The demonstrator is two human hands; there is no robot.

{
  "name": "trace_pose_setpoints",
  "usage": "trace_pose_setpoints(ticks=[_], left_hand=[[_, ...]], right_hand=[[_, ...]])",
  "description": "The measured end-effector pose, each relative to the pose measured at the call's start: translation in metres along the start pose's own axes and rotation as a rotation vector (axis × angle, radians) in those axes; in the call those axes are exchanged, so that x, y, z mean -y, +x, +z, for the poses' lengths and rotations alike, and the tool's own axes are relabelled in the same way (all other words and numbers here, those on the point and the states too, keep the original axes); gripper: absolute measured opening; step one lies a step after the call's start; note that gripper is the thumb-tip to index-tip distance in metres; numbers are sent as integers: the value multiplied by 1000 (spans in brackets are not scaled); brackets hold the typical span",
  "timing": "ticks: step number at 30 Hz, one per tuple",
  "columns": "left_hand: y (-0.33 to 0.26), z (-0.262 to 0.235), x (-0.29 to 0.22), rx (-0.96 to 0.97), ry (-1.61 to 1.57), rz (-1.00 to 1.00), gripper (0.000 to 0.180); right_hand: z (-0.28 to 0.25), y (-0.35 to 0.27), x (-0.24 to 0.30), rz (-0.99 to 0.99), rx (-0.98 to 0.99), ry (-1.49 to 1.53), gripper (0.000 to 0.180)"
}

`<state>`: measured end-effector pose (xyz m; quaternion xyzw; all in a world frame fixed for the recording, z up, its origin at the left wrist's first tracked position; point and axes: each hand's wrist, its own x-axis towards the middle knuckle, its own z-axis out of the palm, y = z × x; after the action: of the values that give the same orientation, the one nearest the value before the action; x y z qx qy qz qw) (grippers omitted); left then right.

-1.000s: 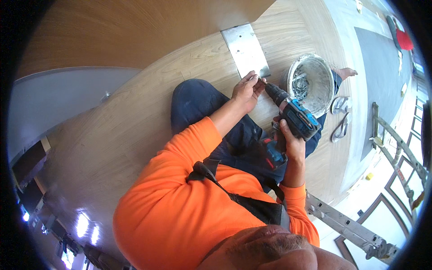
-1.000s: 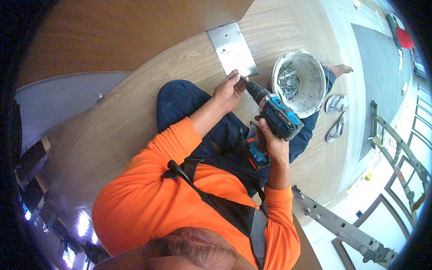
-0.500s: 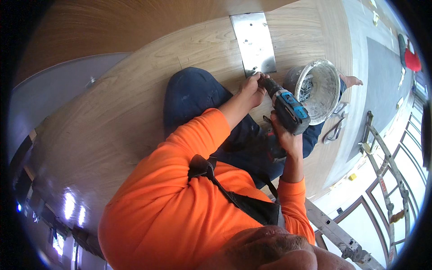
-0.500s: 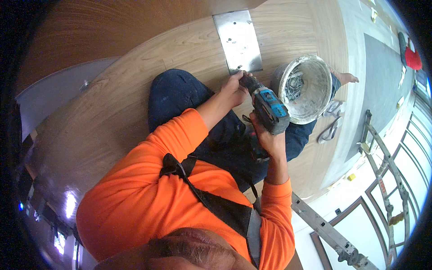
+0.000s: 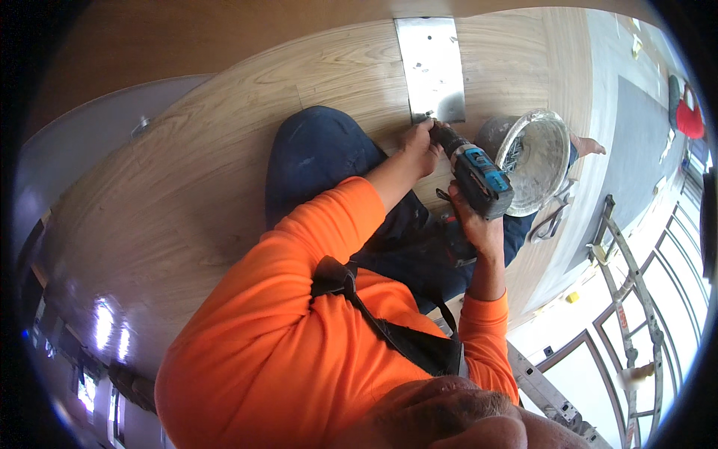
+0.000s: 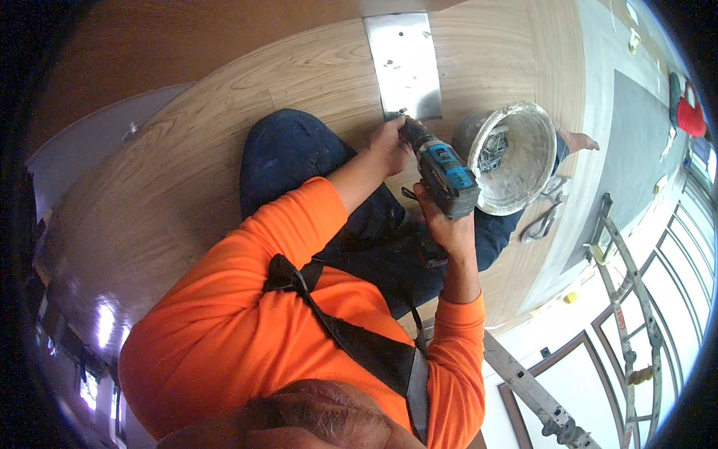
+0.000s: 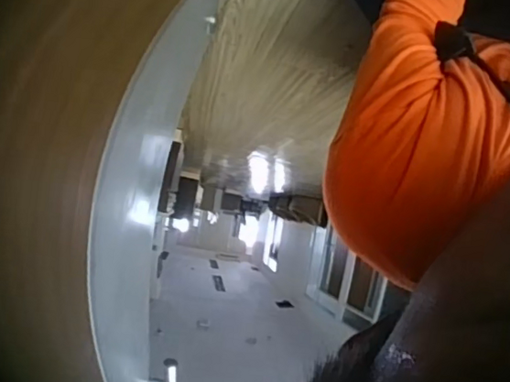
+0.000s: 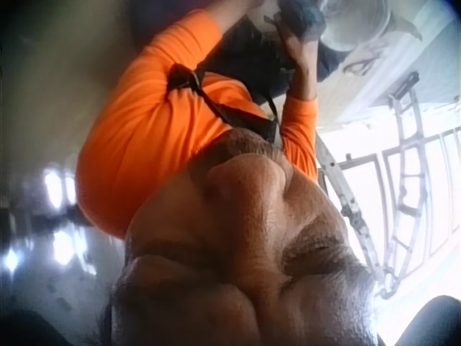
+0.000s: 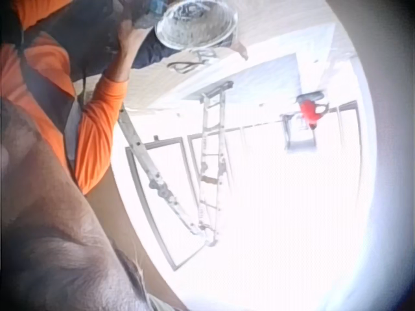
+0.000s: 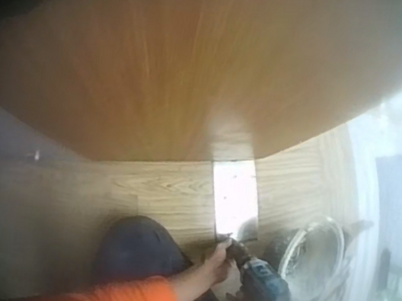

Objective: The person sits on the floor and uses a cordless drill to drive screws into a metal bracket attached to a wooden panel. They repeatedly pick screws from a nearby bucket and fasten them into the bracket.

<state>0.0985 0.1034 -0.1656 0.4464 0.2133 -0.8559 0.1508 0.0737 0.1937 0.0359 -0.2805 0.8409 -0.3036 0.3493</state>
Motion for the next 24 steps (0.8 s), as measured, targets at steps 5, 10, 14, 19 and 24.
trace_pose_setpoints(ticks=[5,10,14,19,24], left_hand=[[5,-2,2,-22,29,2,22],[4,0,3,-41,77,9,22],[12,-5,6,-2,68,-3,22],[1,4,2,-15,58,2,22],[-12,15,-1,-24,102,2,23]], right_hand=[[4,5,-6,-32,5,-18,28],[1,6,7,98,18,36,27],[-3,9,10,50,37,-16,28],[-4,22,12,-14,71,-40,28],[-14,34,5,-40,104,-63,31]])
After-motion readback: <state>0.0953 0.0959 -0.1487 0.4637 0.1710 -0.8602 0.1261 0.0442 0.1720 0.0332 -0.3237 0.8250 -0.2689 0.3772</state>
